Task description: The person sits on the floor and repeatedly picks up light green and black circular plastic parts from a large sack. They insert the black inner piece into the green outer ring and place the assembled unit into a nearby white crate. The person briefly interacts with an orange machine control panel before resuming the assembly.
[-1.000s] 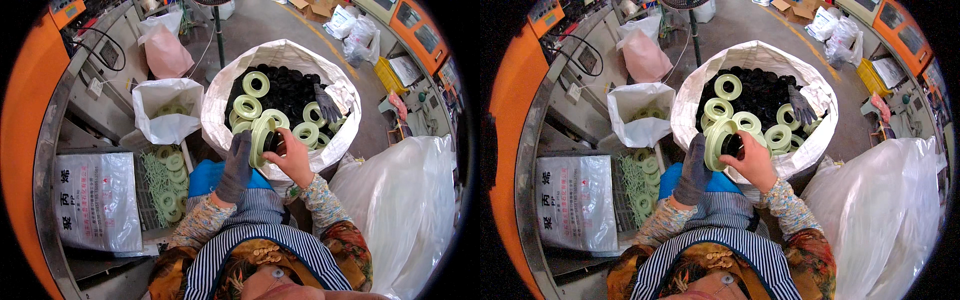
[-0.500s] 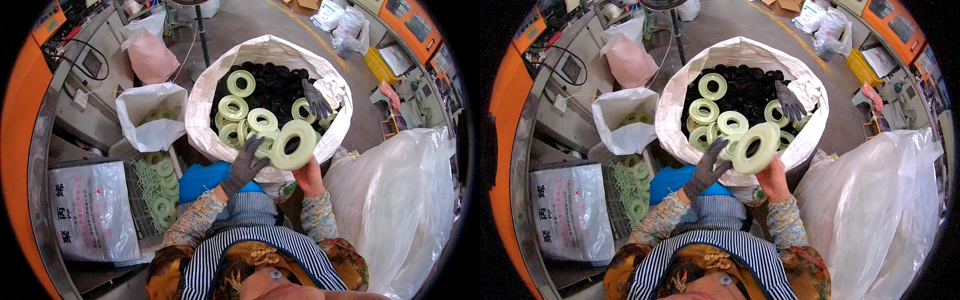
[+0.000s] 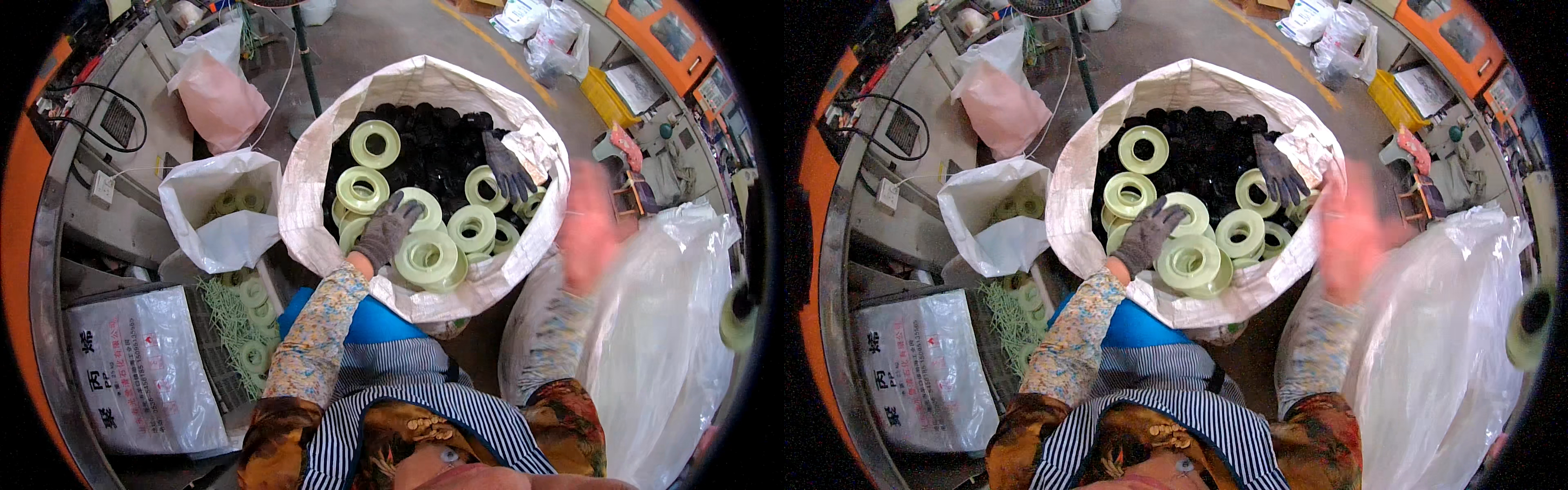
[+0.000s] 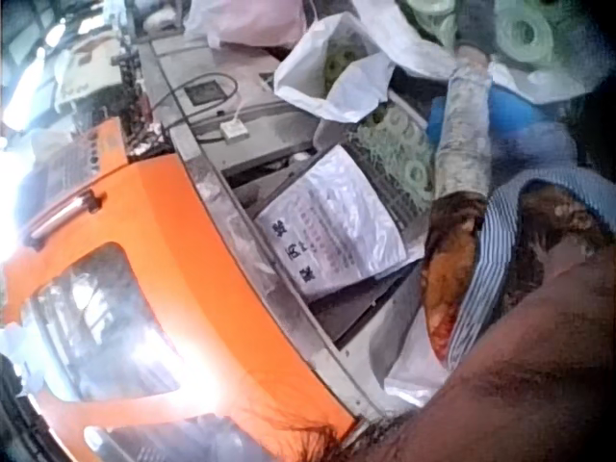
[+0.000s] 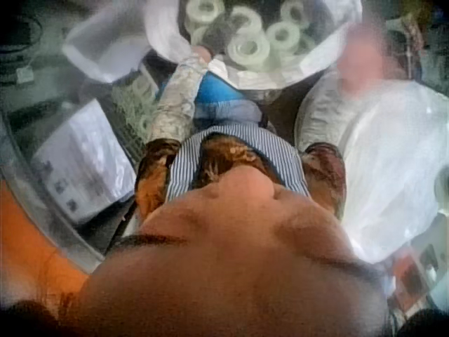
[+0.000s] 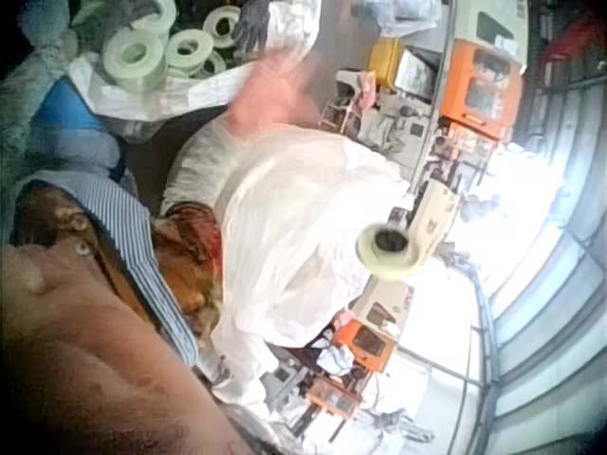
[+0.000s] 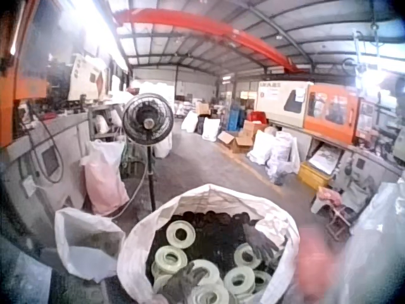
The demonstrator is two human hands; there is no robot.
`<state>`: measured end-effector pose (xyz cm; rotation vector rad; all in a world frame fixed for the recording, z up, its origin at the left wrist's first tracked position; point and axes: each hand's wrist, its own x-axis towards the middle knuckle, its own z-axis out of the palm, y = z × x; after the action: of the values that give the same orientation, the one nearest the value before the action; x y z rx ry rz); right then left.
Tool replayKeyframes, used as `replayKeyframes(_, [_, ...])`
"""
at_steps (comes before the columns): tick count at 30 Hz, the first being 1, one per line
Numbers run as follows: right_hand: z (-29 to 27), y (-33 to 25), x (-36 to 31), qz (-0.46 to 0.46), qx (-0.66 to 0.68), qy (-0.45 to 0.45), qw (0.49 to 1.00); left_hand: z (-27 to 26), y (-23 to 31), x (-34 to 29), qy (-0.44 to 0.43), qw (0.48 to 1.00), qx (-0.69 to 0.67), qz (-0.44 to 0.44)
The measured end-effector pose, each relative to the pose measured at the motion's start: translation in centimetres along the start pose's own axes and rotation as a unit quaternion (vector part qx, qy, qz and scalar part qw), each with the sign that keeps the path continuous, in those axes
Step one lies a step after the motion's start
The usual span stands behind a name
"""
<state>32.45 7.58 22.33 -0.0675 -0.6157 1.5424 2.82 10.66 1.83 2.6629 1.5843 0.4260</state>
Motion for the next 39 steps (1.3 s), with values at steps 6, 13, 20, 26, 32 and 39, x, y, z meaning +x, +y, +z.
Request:
replayKeyframes(6, [-17.9, 23.2, 9.5, 0.051, -0.810, -0.077, 0.579, 6.2, -2.8, 0.2, -0.024, 0.993, 0.092, 0.076])
replayKeyframes(13, [-21.9, 26.8, 14.2, 0.072, -0.901, -0.098, 0.416, -2.0, -1.6, -2.2, 0.005, 0.989, -0.146, -0.015])
replayKeyframes(20, [-5.8, 19.4, 2.6, 0.048, -0.666, -0.299, 0.682, -5.0, -1.4, -7.1, 0.236, 0.651, -0.696, -0.189])
replayKeyframes(26, [0.3, 17.0, -3.2, -0.111, -0.729, -0.296, 0.608, -8.0, 4.1, -9.0, 0.274, 0.800, -0.513, -0.150])
replayKeyframes(32, [1.6, 15.1, -5.7, -0.150, -0.724, -0.386, 0.551, -9.7, 6.3, -11.1, 0.260, 0.829, -0.481, -0.117])
replayKeyframes(39, [2.9, 13.3, -7.4, -0.108, -0.727, -0.367, 0.571, -12.7, 9.1, -12.2, 0.338, 0.882, -0.325, -0.043])
